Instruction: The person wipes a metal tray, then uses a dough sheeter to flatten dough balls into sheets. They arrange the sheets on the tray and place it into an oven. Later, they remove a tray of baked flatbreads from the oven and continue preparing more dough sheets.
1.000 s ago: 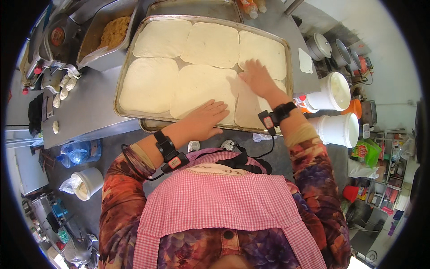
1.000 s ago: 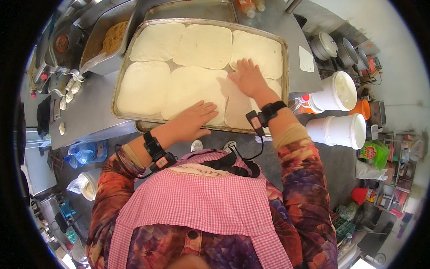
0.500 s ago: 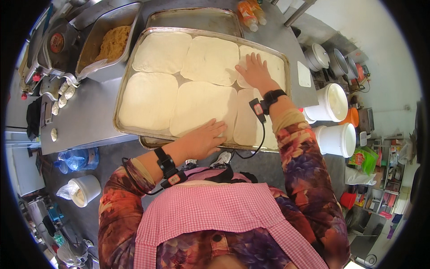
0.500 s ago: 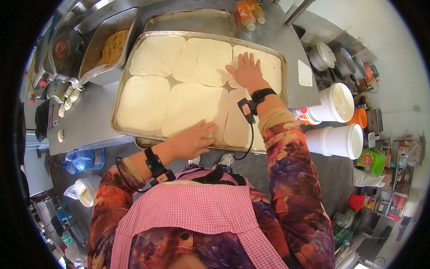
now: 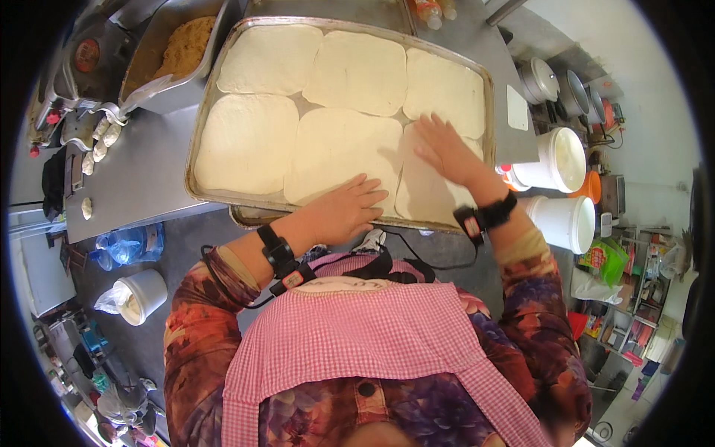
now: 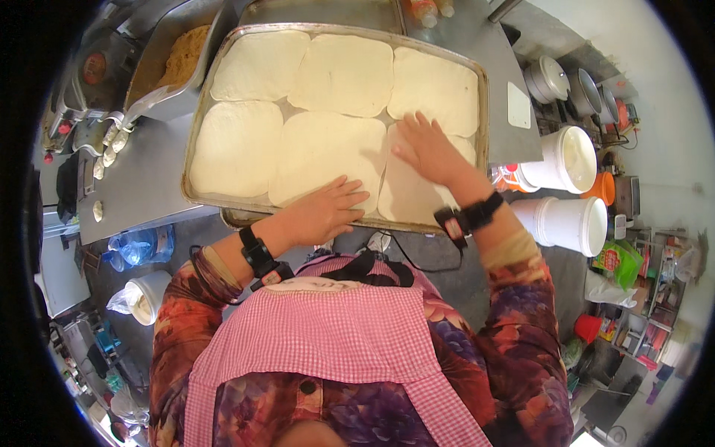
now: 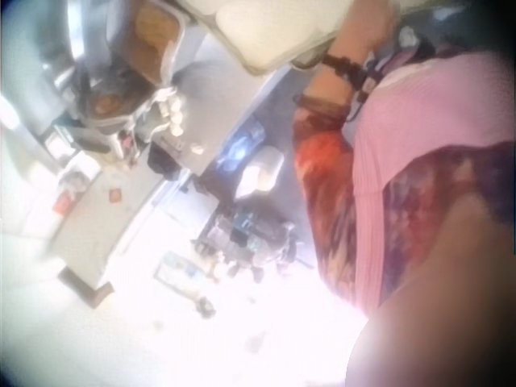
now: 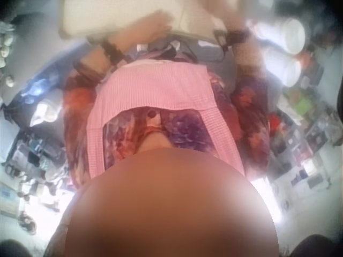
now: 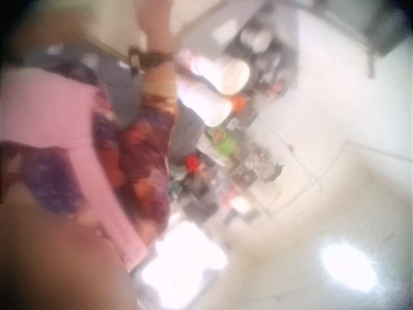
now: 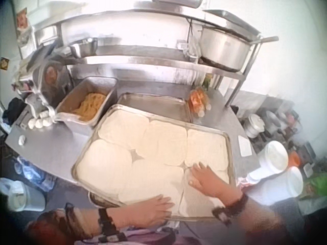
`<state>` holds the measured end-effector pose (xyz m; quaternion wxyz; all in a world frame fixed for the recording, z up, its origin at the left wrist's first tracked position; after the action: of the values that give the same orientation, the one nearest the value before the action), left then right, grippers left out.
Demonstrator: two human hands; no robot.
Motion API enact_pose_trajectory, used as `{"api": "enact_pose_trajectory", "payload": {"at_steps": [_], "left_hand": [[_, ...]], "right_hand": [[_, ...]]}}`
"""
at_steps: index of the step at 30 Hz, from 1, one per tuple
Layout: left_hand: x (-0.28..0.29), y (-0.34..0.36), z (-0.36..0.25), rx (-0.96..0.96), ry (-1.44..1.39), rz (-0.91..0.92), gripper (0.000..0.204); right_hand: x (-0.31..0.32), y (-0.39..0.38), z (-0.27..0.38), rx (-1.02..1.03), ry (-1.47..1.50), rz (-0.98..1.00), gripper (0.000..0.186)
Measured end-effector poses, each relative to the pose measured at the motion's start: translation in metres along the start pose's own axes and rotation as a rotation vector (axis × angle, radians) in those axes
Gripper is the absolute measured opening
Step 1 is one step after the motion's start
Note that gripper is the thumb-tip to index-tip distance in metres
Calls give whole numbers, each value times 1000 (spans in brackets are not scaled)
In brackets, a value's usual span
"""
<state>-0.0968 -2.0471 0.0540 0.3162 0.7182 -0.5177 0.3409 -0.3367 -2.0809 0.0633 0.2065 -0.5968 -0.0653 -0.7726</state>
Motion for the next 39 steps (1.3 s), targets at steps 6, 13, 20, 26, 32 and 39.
{"api": "enact_pose_trajectory", "payload": {"at_steps": [6, 13, 20, 26, 32, 39], "left_hand": [[1, 1, -1, -25, 56, 15, 34], [-5, 3, 11, -47, -145, 49, 45], [70, -36, 102, 715, 411, -200, 79], [82, -42, 120, 596, 526, -13, 91], [95, -44, 133, 378, 541, 96, 93], [90, -33, 134, 405, 454, 11, 84]], "right_hand": [[-32, -65, 80, 133, -30, -50, 66], [-25, -64, 89, 13, 301, -85, 56], [-36, -91, 107, -3, 168, -227, 40], [-45, -91, 104, 60, 158, -321, 33], [-48, -90, 103, 85, 185, -317, 35], [-45, -89, 105, 40, 189, -293, 36]]}}
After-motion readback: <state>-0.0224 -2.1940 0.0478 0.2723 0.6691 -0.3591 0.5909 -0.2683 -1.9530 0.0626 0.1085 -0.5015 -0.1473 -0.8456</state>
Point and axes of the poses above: each hand's wrist, its own y-axis towards the middle knuckle, its own x-axis out of the back of the hand, z = x × y, the point moved 4 cm from there along y, towards the middle knuckle, and after that the axes turned 5 degrees about x, right-handed, at the moved point
